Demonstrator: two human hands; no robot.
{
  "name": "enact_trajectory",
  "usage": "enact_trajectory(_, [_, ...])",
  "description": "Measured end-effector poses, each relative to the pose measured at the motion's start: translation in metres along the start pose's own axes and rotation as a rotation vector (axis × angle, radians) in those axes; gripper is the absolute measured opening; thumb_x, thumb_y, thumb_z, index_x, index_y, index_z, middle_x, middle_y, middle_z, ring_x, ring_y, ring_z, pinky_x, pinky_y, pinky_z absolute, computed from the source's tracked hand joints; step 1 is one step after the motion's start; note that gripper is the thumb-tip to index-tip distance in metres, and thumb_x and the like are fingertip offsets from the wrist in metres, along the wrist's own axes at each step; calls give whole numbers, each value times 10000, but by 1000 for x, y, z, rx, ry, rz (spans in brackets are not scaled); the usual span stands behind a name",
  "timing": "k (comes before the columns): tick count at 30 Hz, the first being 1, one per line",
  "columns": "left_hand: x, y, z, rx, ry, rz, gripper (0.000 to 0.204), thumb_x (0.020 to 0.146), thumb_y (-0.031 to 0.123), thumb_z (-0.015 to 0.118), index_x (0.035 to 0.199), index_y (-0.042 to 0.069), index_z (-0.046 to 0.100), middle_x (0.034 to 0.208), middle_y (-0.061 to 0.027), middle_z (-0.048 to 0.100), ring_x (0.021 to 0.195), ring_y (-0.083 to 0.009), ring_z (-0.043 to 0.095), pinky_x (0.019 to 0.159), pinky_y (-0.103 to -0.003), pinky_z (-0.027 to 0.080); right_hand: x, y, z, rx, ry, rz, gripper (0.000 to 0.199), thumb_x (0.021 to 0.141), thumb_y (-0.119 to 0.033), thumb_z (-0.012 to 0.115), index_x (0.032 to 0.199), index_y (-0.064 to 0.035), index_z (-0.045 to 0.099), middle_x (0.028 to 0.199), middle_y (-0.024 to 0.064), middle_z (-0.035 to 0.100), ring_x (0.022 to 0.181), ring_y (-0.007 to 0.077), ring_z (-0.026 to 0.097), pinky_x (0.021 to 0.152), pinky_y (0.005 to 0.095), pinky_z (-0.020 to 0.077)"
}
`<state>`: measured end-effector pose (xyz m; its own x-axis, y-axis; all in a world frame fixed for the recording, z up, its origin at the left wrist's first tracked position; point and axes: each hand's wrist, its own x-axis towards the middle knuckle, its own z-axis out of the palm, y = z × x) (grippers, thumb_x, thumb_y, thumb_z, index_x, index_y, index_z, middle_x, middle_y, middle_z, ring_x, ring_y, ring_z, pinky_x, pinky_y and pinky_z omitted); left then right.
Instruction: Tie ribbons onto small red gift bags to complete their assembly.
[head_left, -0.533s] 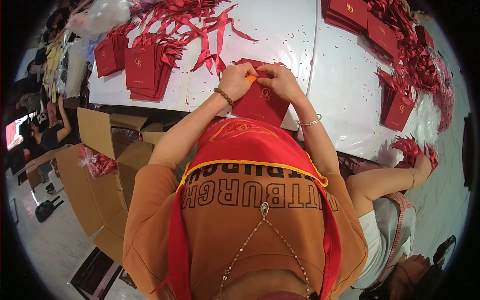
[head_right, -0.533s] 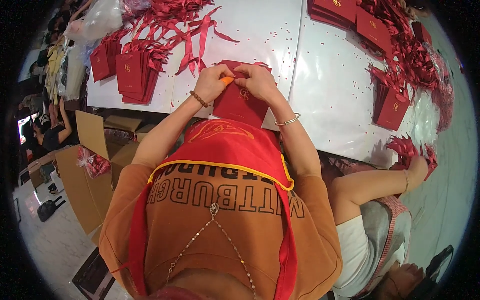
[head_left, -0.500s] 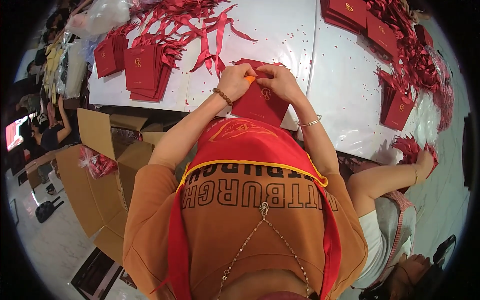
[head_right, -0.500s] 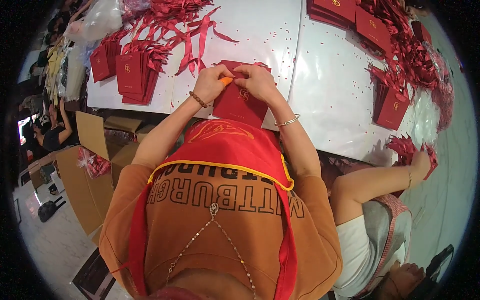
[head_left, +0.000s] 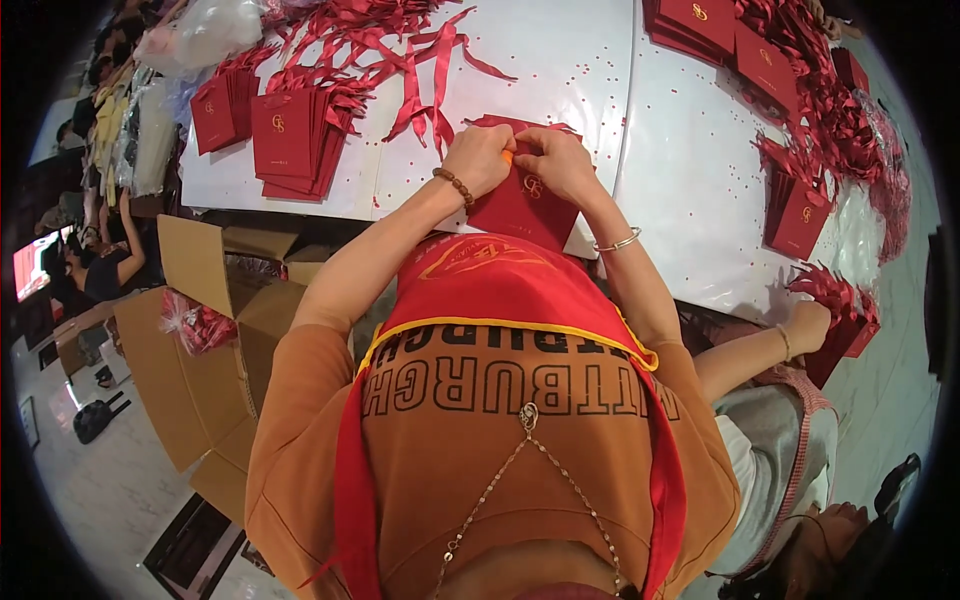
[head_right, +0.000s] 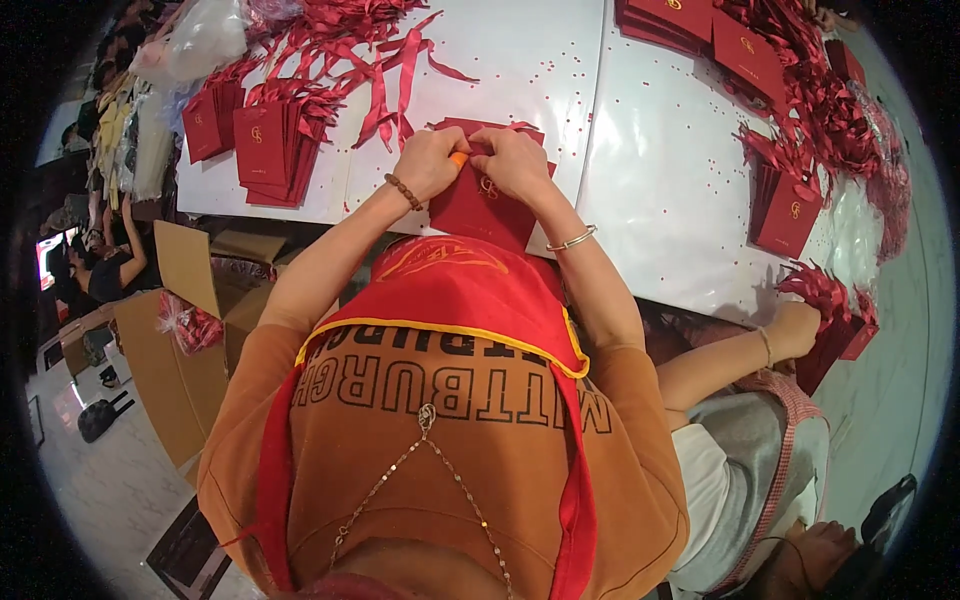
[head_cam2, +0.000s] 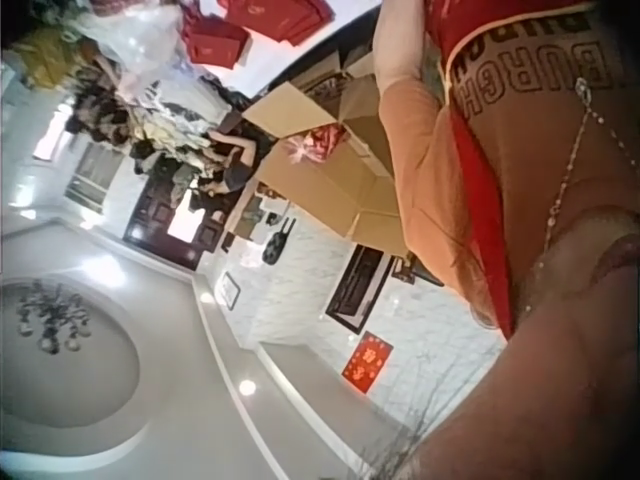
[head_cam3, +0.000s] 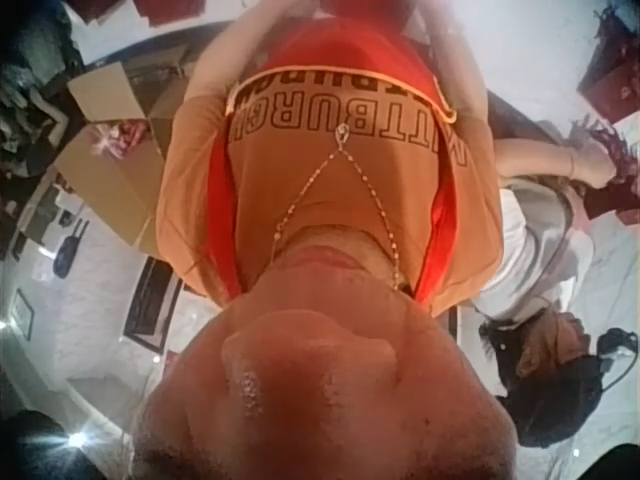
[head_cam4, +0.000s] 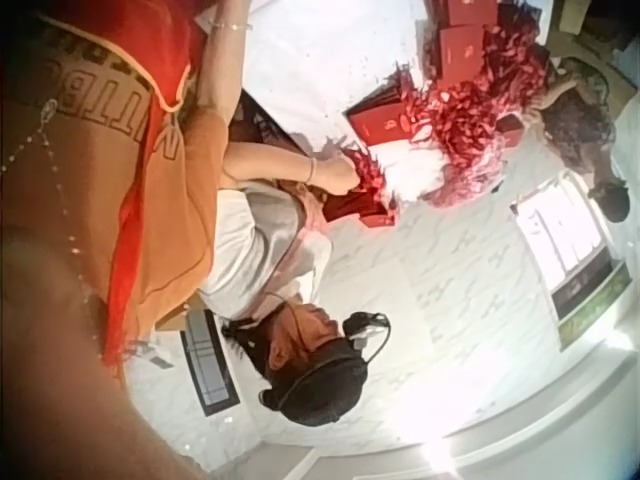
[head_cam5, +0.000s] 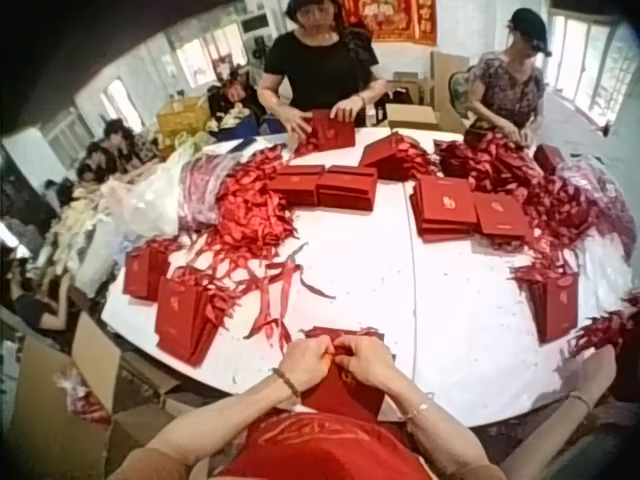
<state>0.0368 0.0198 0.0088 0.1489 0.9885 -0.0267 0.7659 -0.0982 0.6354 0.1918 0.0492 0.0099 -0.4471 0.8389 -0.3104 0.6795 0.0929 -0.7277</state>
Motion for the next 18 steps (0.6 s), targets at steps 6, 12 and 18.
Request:
enact_trajectory(6, [-6,-12,2,14,45,14,95,745,89,585,803,23,621,705,-153,624,659,-299,611,590,-379,468,-4,2,2,-6,28,-36,308,749,-235,645,1042,-142,629,926,81,654,863,253,615,733,356,473])
enact_trajectory(12, [-8,-19,-7,-267,67,-145,84,760,59,619,816,-2,628,643,-60,615,536,-100,554,478,-247,430,1,8,-2,88,0,17,350,740,-251,649,1072,-142,622,959,83,652,891,238,617,758,344,471])
enact_trajectory(18, [-6,-10,-1,-279,31,-171,112,728,94,606,810,26,641,758,-144,642,707,-271,626,640,-349,485,1,10,0,74,-15,-11,375,742,-252,643,1097,-136,609,975,104,646,903,254,613,769,349,468])
